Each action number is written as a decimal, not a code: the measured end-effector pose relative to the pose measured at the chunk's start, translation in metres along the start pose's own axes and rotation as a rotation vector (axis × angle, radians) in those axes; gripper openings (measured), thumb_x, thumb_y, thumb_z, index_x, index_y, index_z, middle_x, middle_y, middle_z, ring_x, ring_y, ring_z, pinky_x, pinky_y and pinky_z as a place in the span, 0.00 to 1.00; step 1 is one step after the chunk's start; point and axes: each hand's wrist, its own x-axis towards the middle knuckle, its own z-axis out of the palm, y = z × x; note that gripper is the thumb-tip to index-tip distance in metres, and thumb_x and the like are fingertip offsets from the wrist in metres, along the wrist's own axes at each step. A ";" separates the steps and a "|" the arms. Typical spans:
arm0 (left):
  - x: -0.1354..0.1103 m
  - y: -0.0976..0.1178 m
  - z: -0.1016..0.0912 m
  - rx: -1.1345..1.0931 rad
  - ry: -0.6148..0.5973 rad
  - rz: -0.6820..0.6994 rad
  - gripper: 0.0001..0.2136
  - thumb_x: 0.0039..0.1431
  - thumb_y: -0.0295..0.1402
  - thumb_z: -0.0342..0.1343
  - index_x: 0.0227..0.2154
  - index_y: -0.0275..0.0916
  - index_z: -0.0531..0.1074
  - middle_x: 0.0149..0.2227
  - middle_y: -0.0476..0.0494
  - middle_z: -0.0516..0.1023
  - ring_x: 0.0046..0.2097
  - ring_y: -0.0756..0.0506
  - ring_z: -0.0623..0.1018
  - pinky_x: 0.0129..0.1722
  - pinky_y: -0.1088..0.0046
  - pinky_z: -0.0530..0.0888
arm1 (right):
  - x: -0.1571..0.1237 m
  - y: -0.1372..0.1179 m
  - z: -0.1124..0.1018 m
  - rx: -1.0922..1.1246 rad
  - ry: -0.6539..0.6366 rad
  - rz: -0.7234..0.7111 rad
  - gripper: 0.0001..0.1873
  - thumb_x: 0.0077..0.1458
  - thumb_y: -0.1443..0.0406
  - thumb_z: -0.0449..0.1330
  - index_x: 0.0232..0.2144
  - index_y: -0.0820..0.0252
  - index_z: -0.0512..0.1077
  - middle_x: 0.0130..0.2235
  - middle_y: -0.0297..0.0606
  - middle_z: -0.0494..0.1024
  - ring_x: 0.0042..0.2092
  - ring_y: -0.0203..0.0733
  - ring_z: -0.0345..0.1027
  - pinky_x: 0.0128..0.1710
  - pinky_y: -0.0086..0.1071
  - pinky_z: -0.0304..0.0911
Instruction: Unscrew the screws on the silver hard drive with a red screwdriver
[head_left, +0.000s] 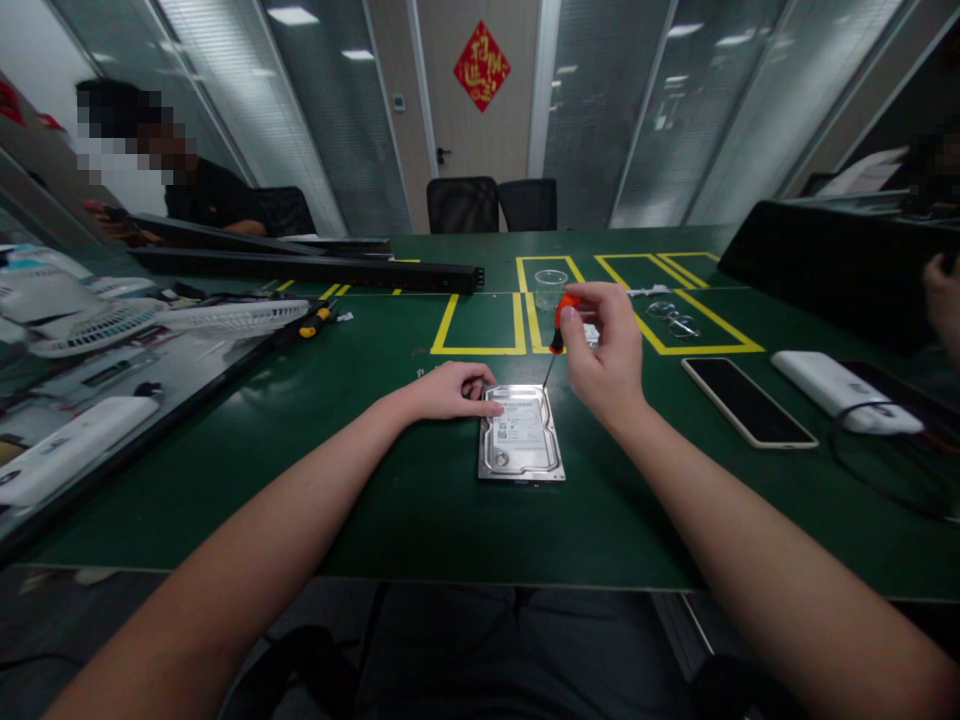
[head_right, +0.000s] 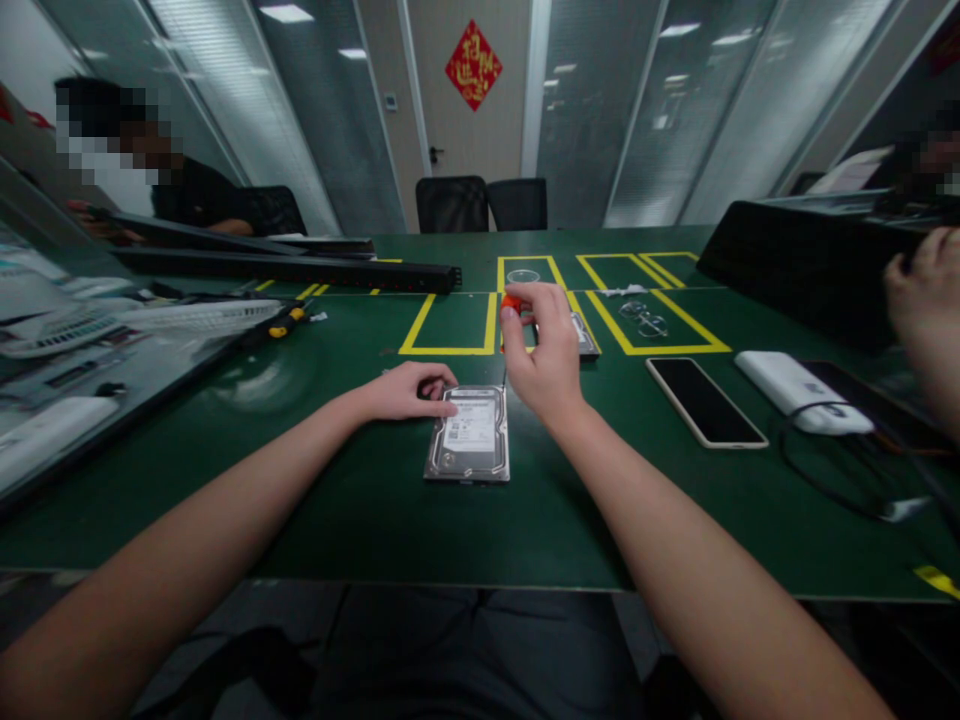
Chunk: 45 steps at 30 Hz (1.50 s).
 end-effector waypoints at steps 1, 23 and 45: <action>0.000 0.000 0.000 0.001 0.001 0.003 0.28 0.54 0.57 0.65 0.48 0.40 0.75 0.33 0.48 0.74 0.34 0.46 0.72 0.34 0.68 0.64 | 0.000 0.001 0.001 0.005 0.001 0.003 0.09 0.68 0.61 0.58 0.49 0.52 0.73 0.46 0.41 0.76 0.47 0.46 0.74 0.45 0.43 0.75; 0.000 0.001 0.000 0.010 0.006 0.007 0.29 0.54 0.59 0.65 0.48 0.39 0.75 0.32 0.49 0.74 0.34 0.46 0.72 0.34 0.68 0.65 | 0.000 0.004 0.001 -0.028 0.005 -0.021 0.10 0.66 0.59 0.62 0.49 0.48 0.75 0.46 0.39 0.76 0.44 0.44 0.73 0.40 0.41 0.76; 0.000 0.000 0.000 0.004 -0.003 -0.002 0.29 0.55 0.58 0.65 0.49 0.39 0.75 0.33 0.49 0.74 0.34 0.46 0.71 0.34 0.69 0.65 | -0.001 0.005 -0.001 -0.022 -0.008 -0.043 0.14 0.72 0.65 0.52 0.51 0.51 0.75 0.46 0.40 0.77 0.50 0.49 0.73 0.52 0.50 0.71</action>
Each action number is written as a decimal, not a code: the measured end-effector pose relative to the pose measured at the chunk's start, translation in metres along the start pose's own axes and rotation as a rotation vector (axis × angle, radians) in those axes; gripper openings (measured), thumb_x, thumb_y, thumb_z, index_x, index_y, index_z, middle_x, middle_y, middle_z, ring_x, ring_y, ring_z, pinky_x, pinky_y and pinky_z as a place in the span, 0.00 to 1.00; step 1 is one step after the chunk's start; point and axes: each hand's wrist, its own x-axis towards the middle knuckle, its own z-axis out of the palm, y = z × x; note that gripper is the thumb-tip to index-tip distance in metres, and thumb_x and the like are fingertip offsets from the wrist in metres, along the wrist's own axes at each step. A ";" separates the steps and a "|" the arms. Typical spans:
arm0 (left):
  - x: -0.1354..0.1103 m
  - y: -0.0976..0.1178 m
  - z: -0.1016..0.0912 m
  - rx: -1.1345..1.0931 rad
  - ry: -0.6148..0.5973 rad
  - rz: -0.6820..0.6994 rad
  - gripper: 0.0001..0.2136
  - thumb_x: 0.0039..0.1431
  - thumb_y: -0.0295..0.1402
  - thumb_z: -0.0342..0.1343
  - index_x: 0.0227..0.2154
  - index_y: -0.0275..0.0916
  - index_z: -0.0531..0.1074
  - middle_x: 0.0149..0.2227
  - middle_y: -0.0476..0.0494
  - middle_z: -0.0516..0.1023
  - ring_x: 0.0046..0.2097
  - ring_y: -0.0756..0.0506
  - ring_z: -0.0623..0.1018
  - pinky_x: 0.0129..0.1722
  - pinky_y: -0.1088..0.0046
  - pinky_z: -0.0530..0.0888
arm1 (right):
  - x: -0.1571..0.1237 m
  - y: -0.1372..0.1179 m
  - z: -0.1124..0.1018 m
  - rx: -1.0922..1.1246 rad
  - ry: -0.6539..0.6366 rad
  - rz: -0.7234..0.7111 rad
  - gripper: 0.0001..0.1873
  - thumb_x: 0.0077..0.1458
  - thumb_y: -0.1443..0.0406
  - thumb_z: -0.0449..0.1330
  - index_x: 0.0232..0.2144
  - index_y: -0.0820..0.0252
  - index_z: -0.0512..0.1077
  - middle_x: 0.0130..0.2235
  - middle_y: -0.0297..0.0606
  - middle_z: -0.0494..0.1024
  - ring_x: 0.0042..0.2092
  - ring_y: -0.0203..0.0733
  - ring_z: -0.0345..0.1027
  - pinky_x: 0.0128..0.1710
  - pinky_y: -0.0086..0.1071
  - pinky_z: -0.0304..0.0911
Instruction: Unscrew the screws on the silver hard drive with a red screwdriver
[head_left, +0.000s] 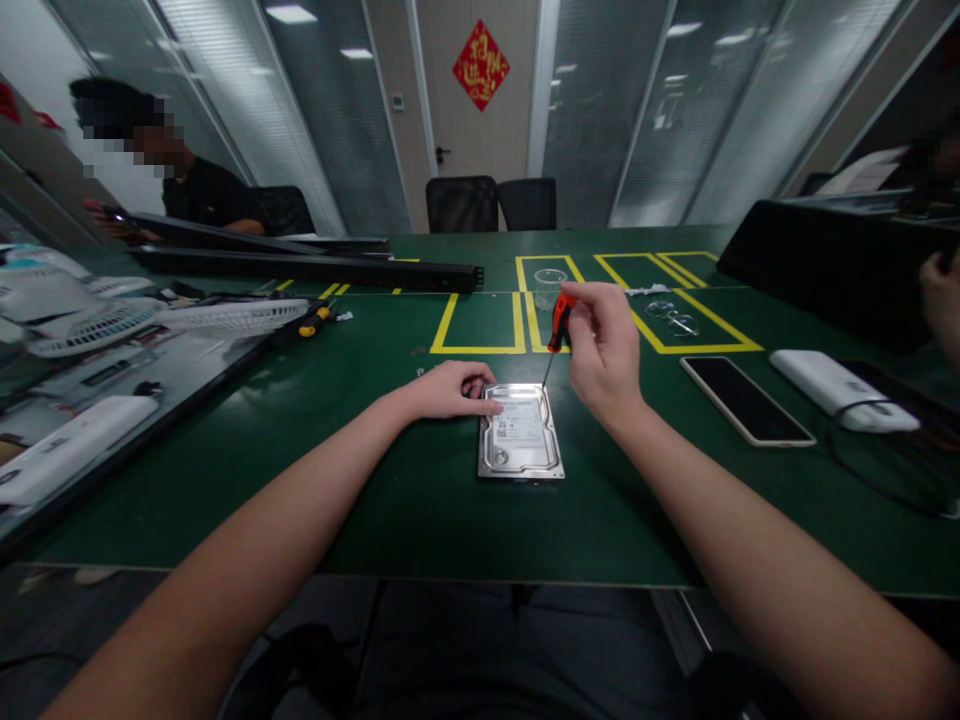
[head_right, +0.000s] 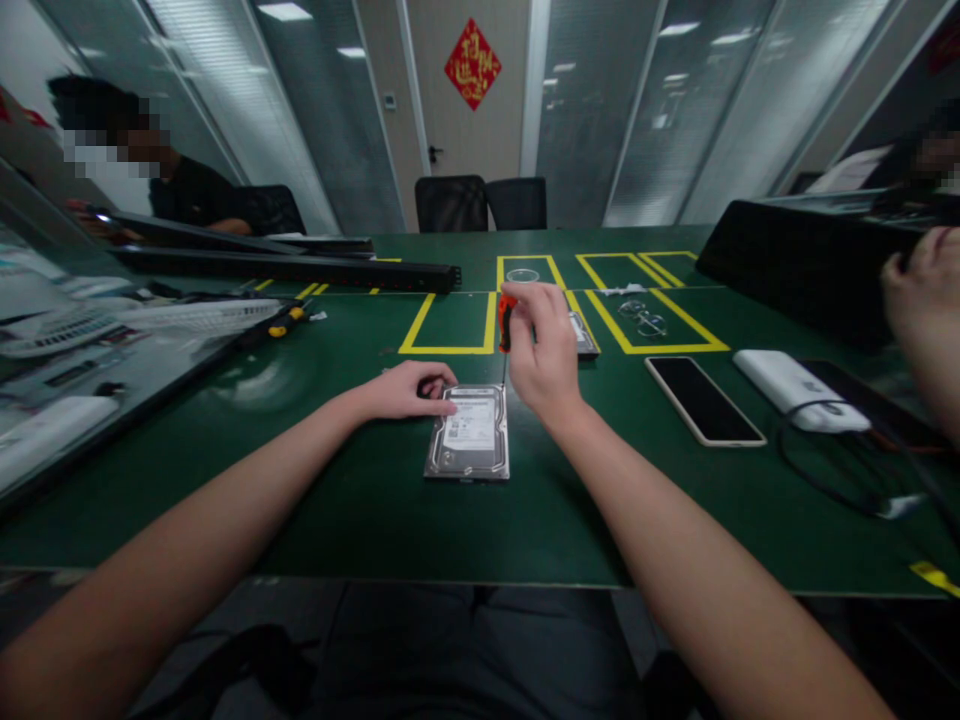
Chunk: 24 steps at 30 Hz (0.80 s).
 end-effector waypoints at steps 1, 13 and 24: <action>0.000 0.000 0.000 0.001 0.001 0.000 0.29 0.55 0.58 0.65 0.49 0.39 0.75 0.33 0.49 0.74 0.34 0.46 0.71 0.34 0.69 0.65 | 0.000 0.000 0.000 -0.002 0.000 0.003 0.13 0.72 0.65 0.52 0.51 0.51 0.75 0.47 0.40 0.77 0.50 0.49 0.73 0.51 0.50 0.71; -0.001 0.002 -0.001 0.015 0.004 0.004 0.28 0.55 0.57 0.64 0.48 0.39 0.75 0.33 0.48 0.74 0.34 0.46 0.72 0.35 0.69 0.64 | 0.001 0.000 0.000 -0.017 0.002 0.010 0.12 0.70 0.64 0.53 0.50 0.51 0.74 0.47 0.41 0.77 0.51 0.49 0.73 0.49 0.48 0.72; 0.000 0.000 0.001 0.010 0.029 0.032 0.27 0.54 0.56 0.65 0.46 0.39 0.76 0.31 0.48 0.74 0.33 0.47 0.70 0.35 0.68 0.64 | 0.000 -0.001 0.002 0.031 0.013 0.040 0.09 0.69 0.62 0.57 0.50 0.52 0.73 0.48 0.41 0.75 0.49 0.45 0.74 0.47 0.44 0.75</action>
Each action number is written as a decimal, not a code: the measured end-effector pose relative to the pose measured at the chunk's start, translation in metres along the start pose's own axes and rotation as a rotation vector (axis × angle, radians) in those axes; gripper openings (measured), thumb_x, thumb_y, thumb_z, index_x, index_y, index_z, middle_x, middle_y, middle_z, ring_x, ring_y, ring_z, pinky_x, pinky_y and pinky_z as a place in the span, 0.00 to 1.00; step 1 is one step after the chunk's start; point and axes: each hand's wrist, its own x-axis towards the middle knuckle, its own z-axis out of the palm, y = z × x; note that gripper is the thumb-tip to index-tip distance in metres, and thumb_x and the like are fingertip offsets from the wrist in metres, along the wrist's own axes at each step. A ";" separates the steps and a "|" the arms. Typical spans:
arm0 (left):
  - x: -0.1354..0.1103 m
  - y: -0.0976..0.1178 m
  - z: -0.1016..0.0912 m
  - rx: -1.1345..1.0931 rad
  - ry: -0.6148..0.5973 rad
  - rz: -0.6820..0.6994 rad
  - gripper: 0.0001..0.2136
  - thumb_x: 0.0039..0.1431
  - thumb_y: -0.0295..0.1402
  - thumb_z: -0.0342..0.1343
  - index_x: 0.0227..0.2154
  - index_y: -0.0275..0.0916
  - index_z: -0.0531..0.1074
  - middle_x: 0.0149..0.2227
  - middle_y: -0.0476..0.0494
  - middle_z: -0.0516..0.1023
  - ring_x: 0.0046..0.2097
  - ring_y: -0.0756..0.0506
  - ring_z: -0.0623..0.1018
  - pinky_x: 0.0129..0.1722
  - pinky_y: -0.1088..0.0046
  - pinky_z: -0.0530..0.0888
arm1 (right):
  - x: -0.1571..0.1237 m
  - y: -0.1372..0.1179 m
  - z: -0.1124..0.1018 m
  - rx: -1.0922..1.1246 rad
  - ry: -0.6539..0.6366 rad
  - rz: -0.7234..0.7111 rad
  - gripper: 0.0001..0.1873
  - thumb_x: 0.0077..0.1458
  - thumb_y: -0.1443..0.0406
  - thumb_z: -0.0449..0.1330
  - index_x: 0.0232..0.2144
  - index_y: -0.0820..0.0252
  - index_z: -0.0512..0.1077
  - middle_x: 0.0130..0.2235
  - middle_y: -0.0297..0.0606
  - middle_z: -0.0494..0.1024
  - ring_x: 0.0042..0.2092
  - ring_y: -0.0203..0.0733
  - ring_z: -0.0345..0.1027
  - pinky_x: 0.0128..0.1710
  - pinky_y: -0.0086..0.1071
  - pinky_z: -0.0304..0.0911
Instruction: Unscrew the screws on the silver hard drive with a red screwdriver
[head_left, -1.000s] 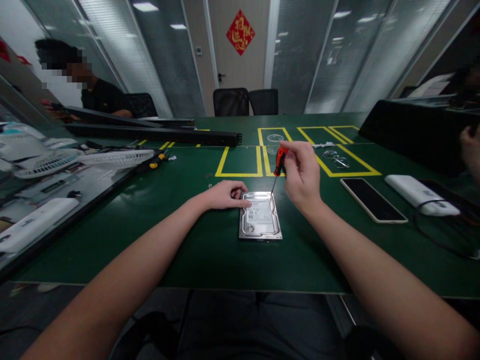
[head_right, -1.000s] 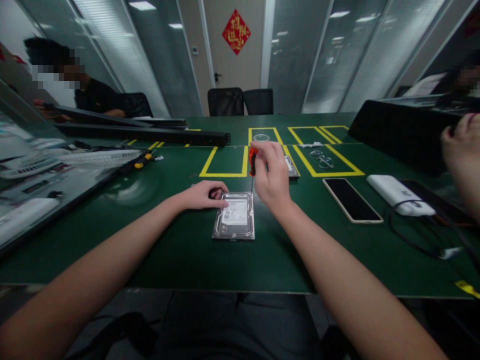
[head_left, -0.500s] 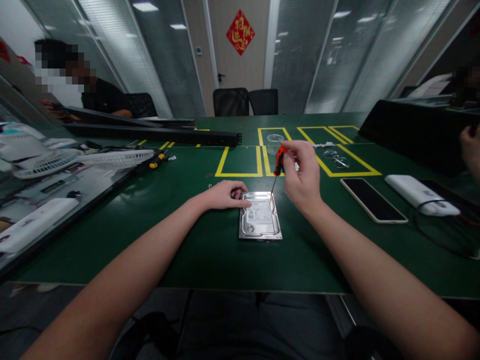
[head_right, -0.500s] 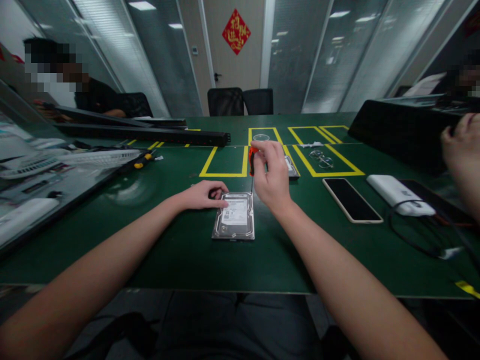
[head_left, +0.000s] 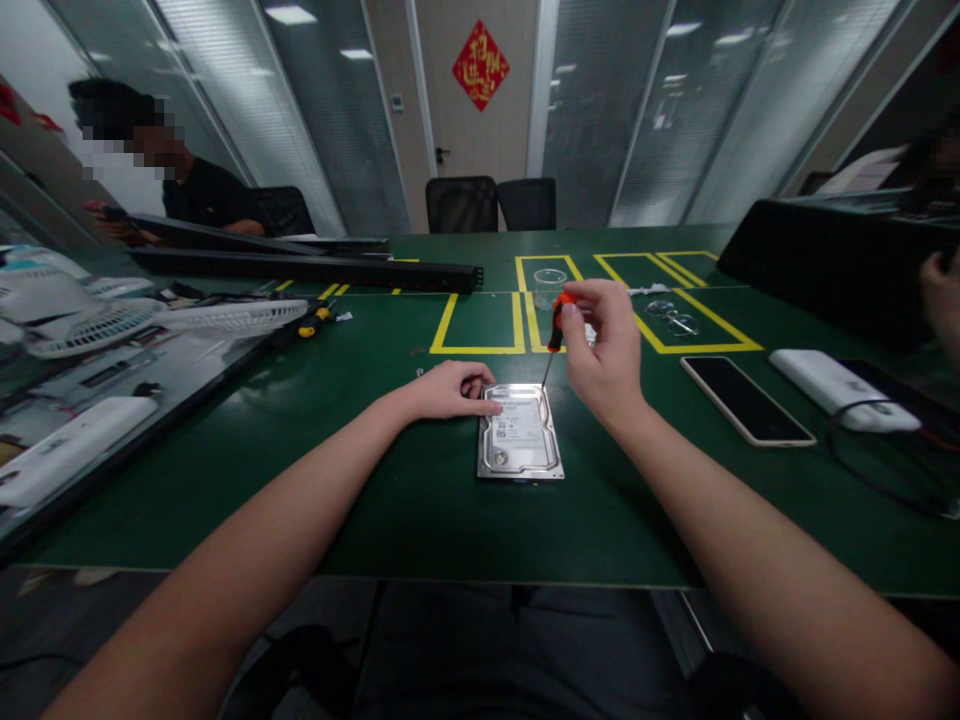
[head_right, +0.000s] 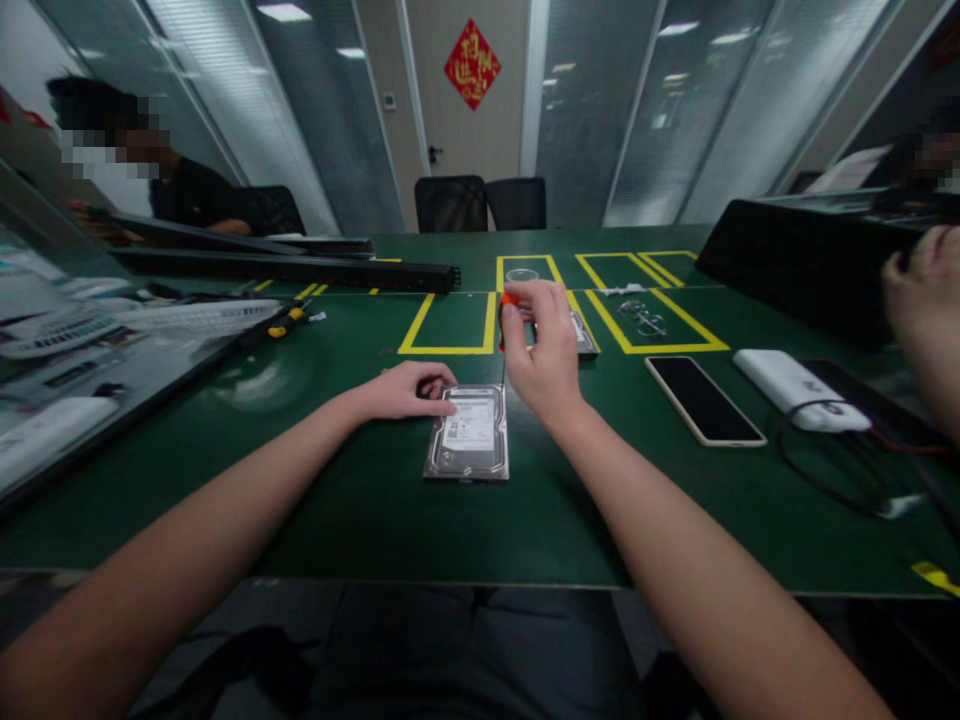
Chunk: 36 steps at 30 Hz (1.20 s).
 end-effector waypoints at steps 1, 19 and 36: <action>0.000 0.000 0.000 0.001 0.000 -0.002 0.27 0.54 0.56 0.65 0.46 0.39 0.76 0.32 0.48 0.74 0.33 0.47 0.70 0.35 0.68 0.64 | 0.000 0.000 0.000 0.007 0.001 0.004 0.09 0.69 0.62 0.57 0.50 0.51 0.73 0.48 0.41 0.75 0.48 0.45 0.74 0.47 0.44 0.75; -0.001 0.001 -0.002 -0.005 -0.017 -0.013 0.27 0.54 0.56 0.64 0.47 0.40 0.75 0.33 0.48 0.74 0.33 0.46 0.71 0.35 0.68 0.64 | 0.000 0.003 0.000 -0.054 0.010 -0.003 0.10 0.67 0.59 0.62 0.49 0.51 0.71 0.46 0.39 0.73 0.43 0.43 0.71 0.39 0.41 0.74; 0.000 -0.001 -0.001 -0.008 -0.026 -0.019 0.29 0.55 0.58 0.65 0.49 0.39 0.75 0.33 0.49 0.74 0.34 0.47 0.72 0.34 0.69 0.65 | 0.002 -0.005 -0.002 -0.019 -0.017 -0.006 0.13 0.66 0.66 0.56 0.50 0.50 0.75 0.46 0.40 0.74 0.47 0.45 0.72 0.42 0.42 0.75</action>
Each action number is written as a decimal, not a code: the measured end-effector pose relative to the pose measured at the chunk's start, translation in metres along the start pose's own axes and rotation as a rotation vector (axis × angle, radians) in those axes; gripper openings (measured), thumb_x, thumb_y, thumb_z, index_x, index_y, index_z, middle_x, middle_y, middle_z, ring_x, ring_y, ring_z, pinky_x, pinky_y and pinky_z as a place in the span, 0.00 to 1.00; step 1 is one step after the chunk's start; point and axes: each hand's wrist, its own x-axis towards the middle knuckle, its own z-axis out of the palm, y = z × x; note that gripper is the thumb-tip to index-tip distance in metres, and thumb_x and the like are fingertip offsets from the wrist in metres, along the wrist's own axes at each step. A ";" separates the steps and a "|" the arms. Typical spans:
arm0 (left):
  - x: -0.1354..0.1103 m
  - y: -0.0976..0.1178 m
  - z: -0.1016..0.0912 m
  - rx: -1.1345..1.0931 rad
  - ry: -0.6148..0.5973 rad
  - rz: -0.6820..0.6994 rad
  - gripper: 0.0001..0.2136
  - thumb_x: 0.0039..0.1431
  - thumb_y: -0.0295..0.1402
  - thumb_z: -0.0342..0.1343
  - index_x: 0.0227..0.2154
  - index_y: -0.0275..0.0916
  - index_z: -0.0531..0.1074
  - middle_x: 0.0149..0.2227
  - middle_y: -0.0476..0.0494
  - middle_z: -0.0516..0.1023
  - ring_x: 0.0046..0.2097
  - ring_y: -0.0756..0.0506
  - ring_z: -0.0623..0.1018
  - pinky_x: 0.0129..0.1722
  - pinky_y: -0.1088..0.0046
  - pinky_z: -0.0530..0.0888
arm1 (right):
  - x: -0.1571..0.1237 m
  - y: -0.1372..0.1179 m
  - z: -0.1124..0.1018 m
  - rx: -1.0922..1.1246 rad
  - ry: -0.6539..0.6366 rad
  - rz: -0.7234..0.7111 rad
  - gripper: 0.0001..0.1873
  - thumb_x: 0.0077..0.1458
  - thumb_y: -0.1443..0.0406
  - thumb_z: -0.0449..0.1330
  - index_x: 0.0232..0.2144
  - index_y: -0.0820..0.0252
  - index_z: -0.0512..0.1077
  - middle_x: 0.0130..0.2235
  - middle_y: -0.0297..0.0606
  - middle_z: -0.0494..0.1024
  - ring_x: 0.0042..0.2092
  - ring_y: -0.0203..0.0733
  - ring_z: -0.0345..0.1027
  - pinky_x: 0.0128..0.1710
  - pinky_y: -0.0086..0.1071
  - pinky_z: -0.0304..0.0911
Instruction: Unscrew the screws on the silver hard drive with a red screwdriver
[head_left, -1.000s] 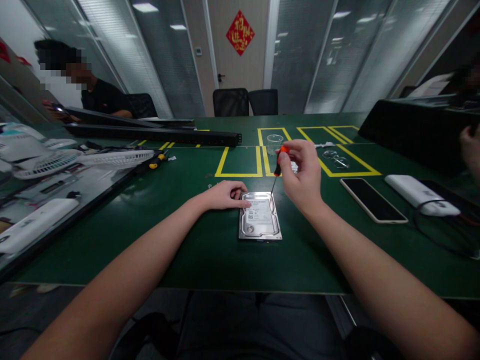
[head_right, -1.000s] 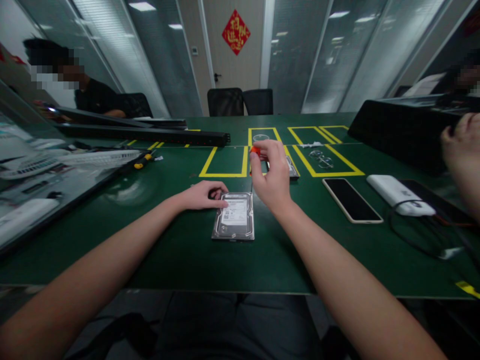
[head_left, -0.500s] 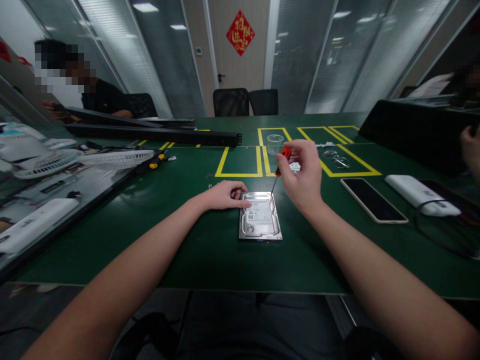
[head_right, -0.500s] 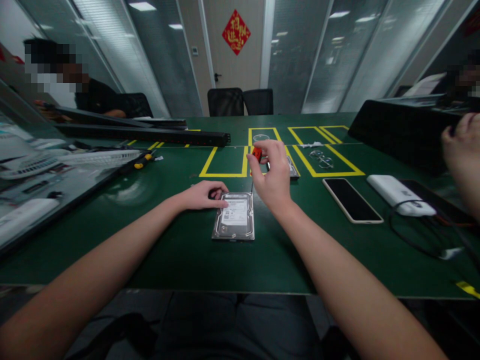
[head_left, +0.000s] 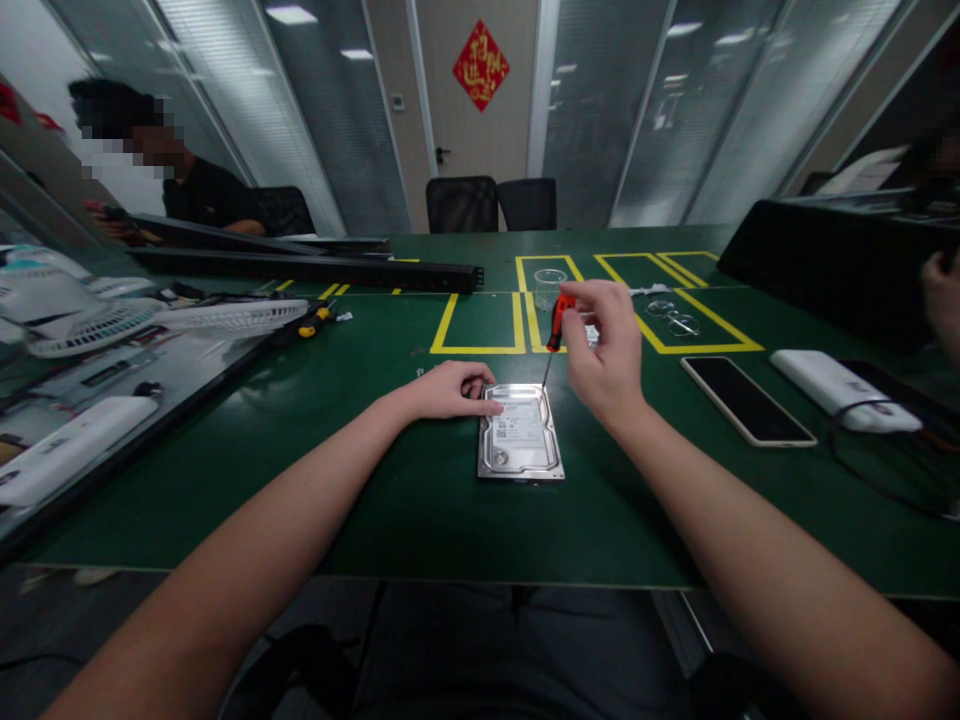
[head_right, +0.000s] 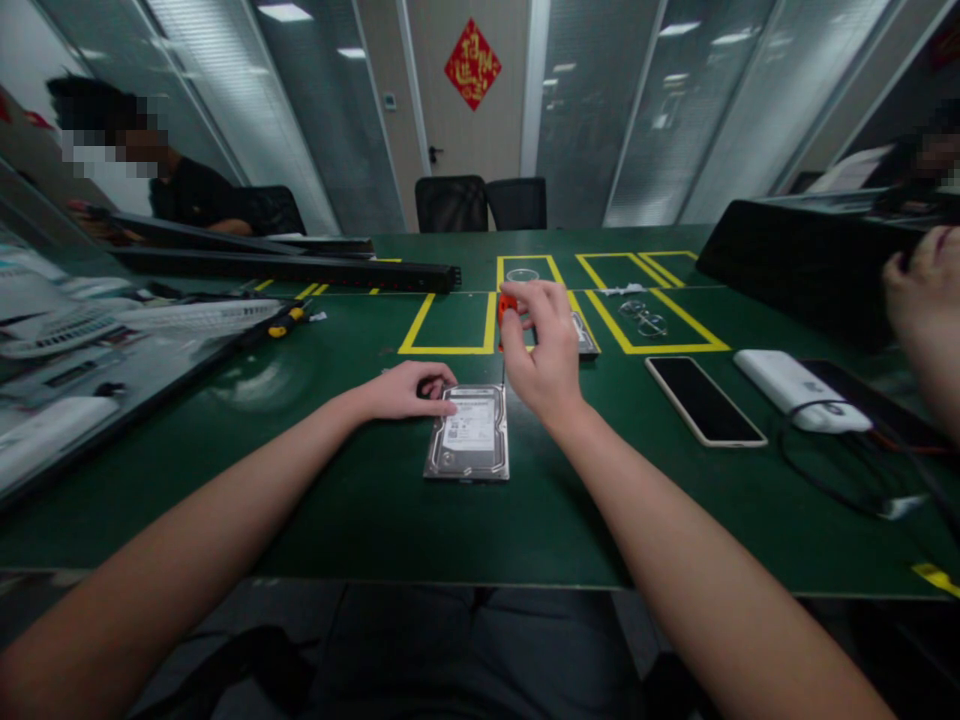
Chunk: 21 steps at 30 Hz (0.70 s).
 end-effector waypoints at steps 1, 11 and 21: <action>0.000 0.000 0.000 0.000 0.000 0.001 0.29 0.55 0.58 0.65 0.49 0.39 0.75 0.33 0.49 0.74 0.34 0.47 0.72 0.34 0.69 0.65 | 0.000 0.000 0.000 0.001 -0.003 0.005 0.14 0.67 0.67 0.56 0.50 0.49 0.75 0.47 0.40 0.74 0.47 0.45 0.72 0.42 0.43 0.75; 0.000 0.003 -0.001 0.003 -0.003 -0.015 0.29 0.54 0.58 0.65 0.49 0.39 0.75 0.33 0.48 0.75 0.34 0.46 0.72 0.34 0.68 0.65 | -0.001 0.002 -0.001 -0.012 -0.019 0.012 0.14 0.68 0.65 0.54 0.51 0.50 0.75 0.49 0.42 0.75 0.52 0.50 0.72 0.47 0.47 0.74; 0.000 0.001 0.001 0.012 0.018 0.009 0.29 0.54 0.58 0.65 0.47 0.39 0.75 0.32 0.48 0.74 0.33 0.47 0.71 0.34 0.69 0.64 | -0.001 0.001 0.000 -0.024 -0.015 -0.001 0.12 0.68 0.64 0.56 0.51 0.51 0.73 0.47 0.41 0.74 0.46 0.45 0.71 0.42 0.42 0.73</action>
